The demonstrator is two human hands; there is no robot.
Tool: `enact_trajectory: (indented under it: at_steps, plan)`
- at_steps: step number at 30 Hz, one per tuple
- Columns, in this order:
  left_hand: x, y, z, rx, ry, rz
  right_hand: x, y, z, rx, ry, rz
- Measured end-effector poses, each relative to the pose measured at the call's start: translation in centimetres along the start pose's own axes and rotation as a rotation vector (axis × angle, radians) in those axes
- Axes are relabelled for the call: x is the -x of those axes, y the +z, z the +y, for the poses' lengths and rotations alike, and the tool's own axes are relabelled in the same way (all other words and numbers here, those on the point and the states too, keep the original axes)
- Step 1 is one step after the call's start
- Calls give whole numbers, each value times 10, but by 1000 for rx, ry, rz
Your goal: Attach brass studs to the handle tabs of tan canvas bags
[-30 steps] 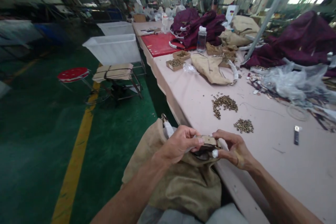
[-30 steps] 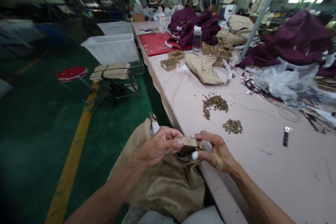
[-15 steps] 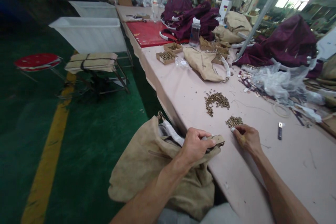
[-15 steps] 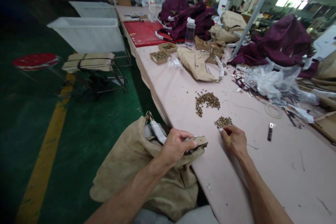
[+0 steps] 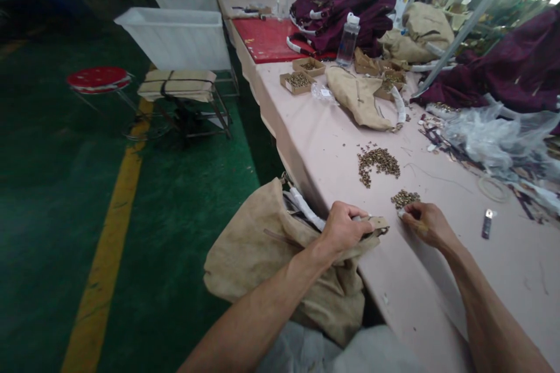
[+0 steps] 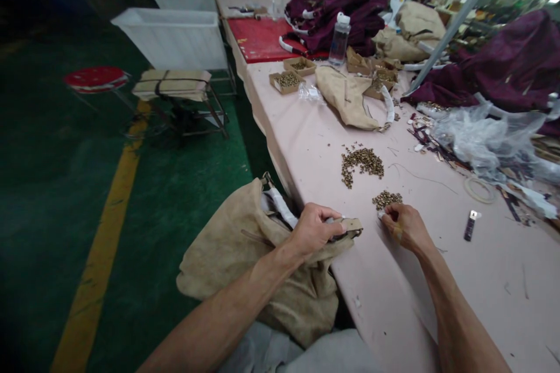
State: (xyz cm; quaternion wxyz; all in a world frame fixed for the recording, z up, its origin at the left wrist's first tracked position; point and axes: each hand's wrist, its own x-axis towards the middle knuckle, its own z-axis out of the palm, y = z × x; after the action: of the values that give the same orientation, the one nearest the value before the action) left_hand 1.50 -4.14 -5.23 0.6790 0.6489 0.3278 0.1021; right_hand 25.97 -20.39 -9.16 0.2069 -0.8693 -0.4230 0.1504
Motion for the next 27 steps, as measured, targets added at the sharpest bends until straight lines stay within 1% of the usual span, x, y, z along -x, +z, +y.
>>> enact_trajectory:
  at_steps: [3,5,7,10,13,16,22,24,27]
  plan:
    - [-2,2,-7,-43,26,-8,7,-2,-8,7,-72,8]
    - [-2,3,-9,-65,19,9,16,-4,-19,-14,-130,4]
    - [-1,4,-9,-76,24,11,28,-6,-35,-78,-213,-12]
    - [2,4,-5,-76,62,-11,42,-10,-62,-225,-377,-32]
    - [5,3,-1,-88,106,-11,48,-9,-83,-324,-492,-49]
    - [7,3,0,-107,125,-5,47,-6,-89,-352,-506,-53]
    - [6,4,-4,-114,124,-31,47,-7,-84,-386,-524,-82]
    - [5,4,-6,-113,123,-37,47,-7,-82,-397,-494,-91]
    - [5,5,-8,-115,148,-49,45,-5,-78,-452,-400,-108]
